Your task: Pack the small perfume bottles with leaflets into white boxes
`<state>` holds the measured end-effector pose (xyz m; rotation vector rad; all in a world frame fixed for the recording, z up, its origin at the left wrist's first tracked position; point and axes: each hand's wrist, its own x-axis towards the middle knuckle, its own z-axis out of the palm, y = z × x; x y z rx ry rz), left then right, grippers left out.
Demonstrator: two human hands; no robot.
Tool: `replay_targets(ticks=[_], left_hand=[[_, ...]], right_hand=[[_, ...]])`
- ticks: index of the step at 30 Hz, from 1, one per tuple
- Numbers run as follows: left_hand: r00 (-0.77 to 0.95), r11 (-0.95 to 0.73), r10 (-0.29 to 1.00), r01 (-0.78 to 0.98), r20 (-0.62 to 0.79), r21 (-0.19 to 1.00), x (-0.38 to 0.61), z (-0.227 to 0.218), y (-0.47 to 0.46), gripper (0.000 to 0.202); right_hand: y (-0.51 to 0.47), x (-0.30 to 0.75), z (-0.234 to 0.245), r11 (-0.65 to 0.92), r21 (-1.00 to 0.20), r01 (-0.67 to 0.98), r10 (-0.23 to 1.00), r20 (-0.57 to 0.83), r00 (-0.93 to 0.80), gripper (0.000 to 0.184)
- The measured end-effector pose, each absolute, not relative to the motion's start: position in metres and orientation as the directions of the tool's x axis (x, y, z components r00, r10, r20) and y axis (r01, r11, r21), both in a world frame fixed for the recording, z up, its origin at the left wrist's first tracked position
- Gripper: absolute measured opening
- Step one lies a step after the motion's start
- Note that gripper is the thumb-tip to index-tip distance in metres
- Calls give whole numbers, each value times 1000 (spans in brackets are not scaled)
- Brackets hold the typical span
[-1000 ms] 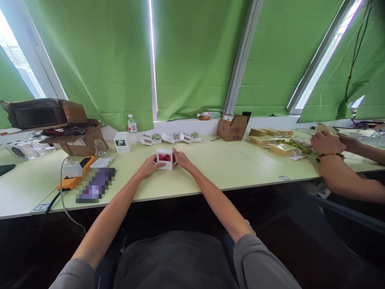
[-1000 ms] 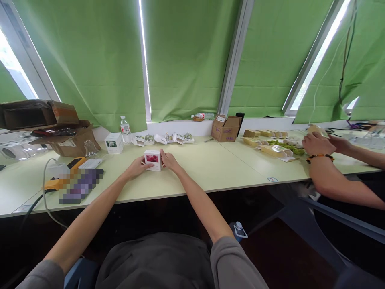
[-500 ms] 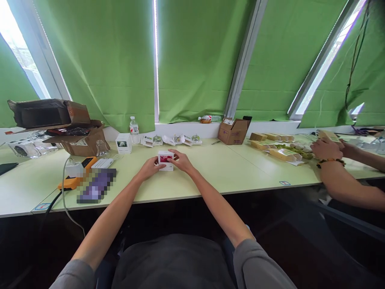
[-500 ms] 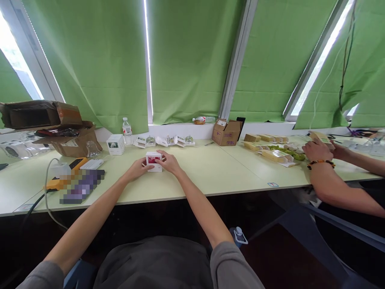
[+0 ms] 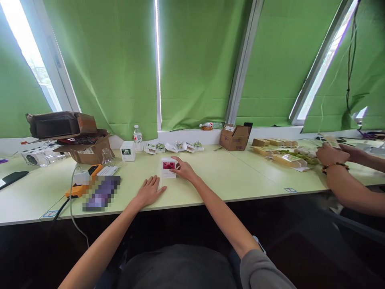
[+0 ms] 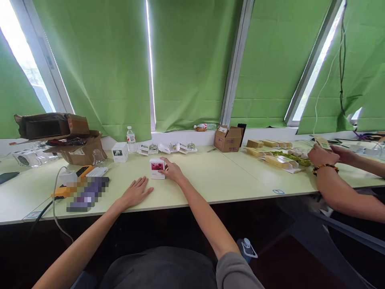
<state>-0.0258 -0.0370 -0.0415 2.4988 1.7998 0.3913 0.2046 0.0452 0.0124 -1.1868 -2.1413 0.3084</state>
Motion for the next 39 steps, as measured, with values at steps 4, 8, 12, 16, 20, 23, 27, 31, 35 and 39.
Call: replay_targets(ticks=[4, 8, 12, 16, 20, 23, 27, 31, 35, 39], left_hand=[[303, -342, 928, 925, 217, 168, -29, -38, -59, 78], [311, -357, 917, 918, 250, 169, -29, -34, -71, 76], [333, -395, 880, 909, 340, 131, -32, -38, -95, 70], [340, -416, 798, 908, 497, 47, -35, -46, -121, 65], [344, -416, 751, 909, 563, -2, -36, -48, -128, 66], [335, -408, 744, 913, 578, -5, -36, -47, -127, 67], [312, -405, 741, 914, 594, 25, -35, -48, -126, 67], [294, -409, 738, 911, 607, 56, -34, -48, -127, 66], [276, -397, 737, 915, 617, 65, -33, -48, -127, 66], [282, -405, 725, 912, 628, 59, -33, -47, -126, 66]], right_hand=[[43, 202, 13, 537, -463, 705, 834, 417, -361, 71], [40, 198, 14, 500, -405, 766, 851, 396, -346, 73], [36, 192, 16, 461, -310, 832, 858, 394, -329, 72], [30, 184, 21, 423, -175, 889, 856, 399, -329, 73], [30, 175, 34, 382, -36, 923, 854, 396, -338, 71], [35, 166, 43, 416, 22, 909, 838, 380, -393, 67], [43, 149, 49, 434, 58, 899, 838, 340, -426, 61], [51, 120, 54, 436, 86, 896, 839, 322, -439, 56], [59, 83, 57, 479, 77, 874, 822, 309, -478, 49], [70, 46, 56, 486, 38, 873, 820, 327, -470, 47]])
